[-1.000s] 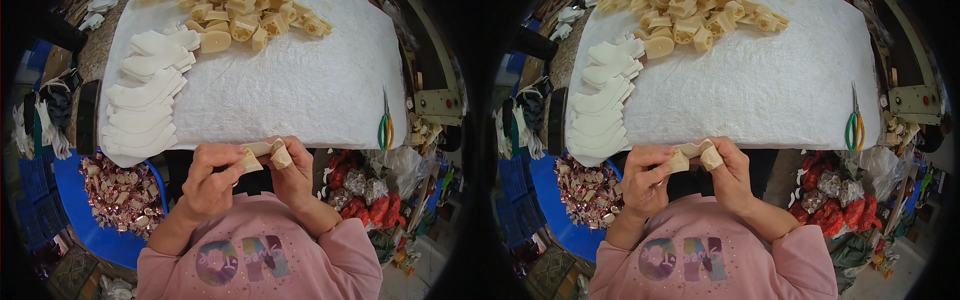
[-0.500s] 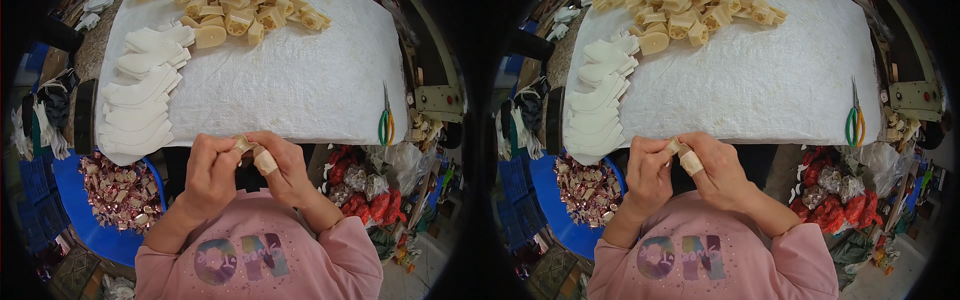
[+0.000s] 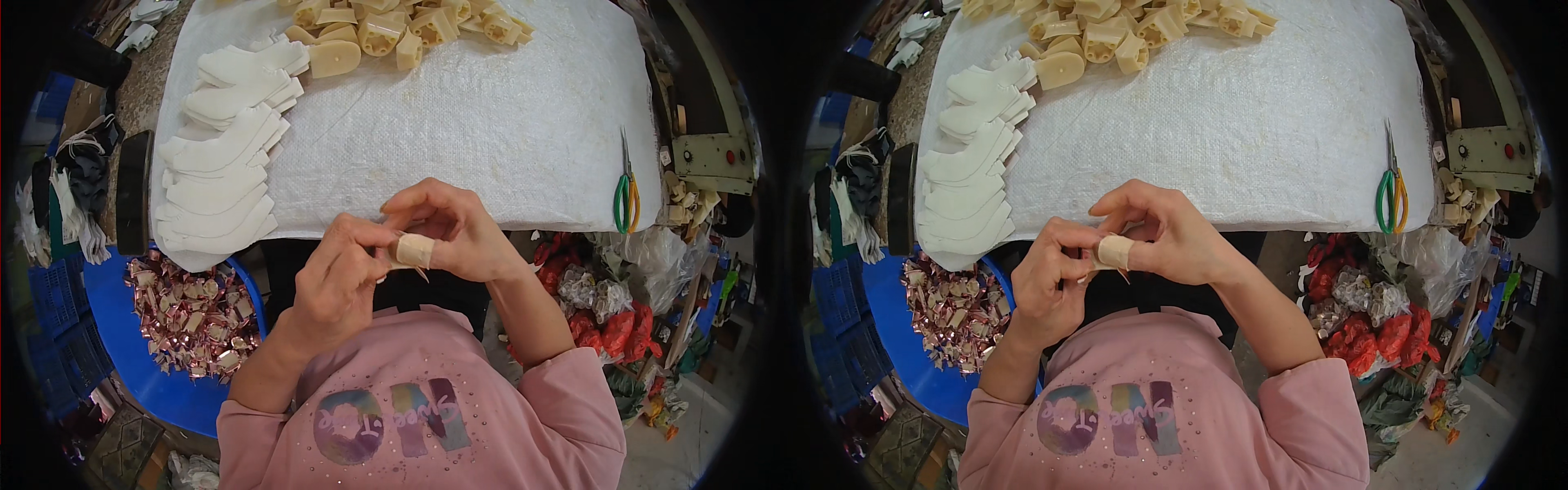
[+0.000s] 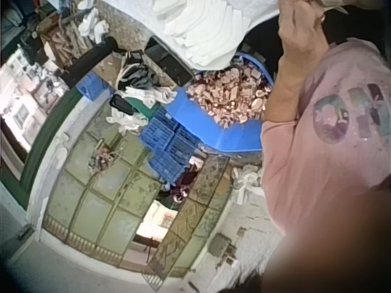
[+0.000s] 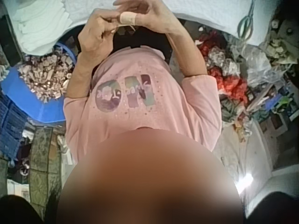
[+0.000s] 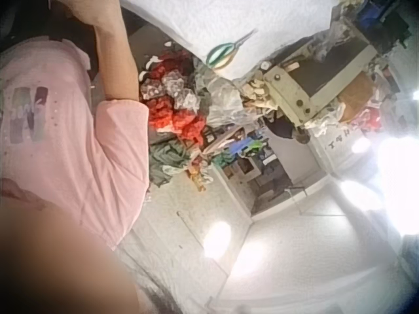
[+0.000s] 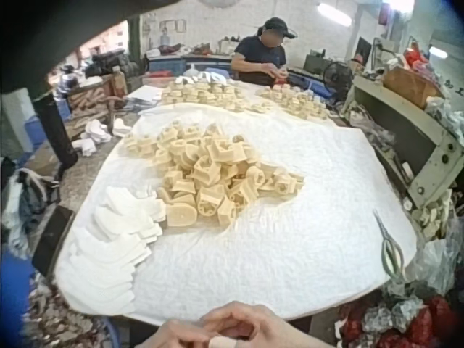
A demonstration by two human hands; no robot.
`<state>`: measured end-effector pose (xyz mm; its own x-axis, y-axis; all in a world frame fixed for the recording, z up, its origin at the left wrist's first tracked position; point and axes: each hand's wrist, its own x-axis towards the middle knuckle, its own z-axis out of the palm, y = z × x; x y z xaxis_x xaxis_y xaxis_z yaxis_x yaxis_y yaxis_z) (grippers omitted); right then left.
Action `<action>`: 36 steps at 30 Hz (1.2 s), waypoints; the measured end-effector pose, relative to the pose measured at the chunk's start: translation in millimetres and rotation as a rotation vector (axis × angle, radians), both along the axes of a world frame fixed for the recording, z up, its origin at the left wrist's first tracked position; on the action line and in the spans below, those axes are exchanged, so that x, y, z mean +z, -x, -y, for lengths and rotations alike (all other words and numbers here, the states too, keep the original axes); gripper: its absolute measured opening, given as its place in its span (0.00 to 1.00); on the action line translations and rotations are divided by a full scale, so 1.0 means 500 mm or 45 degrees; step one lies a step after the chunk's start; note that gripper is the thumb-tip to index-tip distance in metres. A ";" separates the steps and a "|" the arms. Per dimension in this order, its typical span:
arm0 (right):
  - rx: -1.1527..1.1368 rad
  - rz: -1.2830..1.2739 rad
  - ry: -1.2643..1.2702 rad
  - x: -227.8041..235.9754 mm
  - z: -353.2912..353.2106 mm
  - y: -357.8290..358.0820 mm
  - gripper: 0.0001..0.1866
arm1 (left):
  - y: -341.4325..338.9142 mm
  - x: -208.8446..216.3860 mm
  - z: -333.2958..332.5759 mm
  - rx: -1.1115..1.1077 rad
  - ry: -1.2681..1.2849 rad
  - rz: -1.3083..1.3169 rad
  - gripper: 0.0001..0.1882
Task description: The recorder is assembling internal shoe heel components by inserting white padding strips into the plastic heel shells.
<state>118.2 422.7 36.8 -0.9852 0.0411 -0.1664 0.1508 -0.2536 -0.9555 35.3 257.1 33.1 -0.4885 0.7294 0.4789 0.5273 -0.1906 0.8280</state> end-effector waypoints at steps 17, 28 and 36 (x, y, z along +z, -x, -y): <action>-0.412 -0.484 -0.969 0.003 0.033 0.015 0.07 | -0.015 0.006 -0.020 0.197 -0.099 0.997 0.09; -0.454 -0.537 -1.092 -0.008 0.034 0.016 0.04 | -0.008 0.019 -0.018 0.277 0.160 0.469 0.09; -0.248 -0.283 -0.223 0.009 -0.009 0.012 0.22 | 0.024 -0.004 -0.006 0.220 -0.054 -0.019 0.06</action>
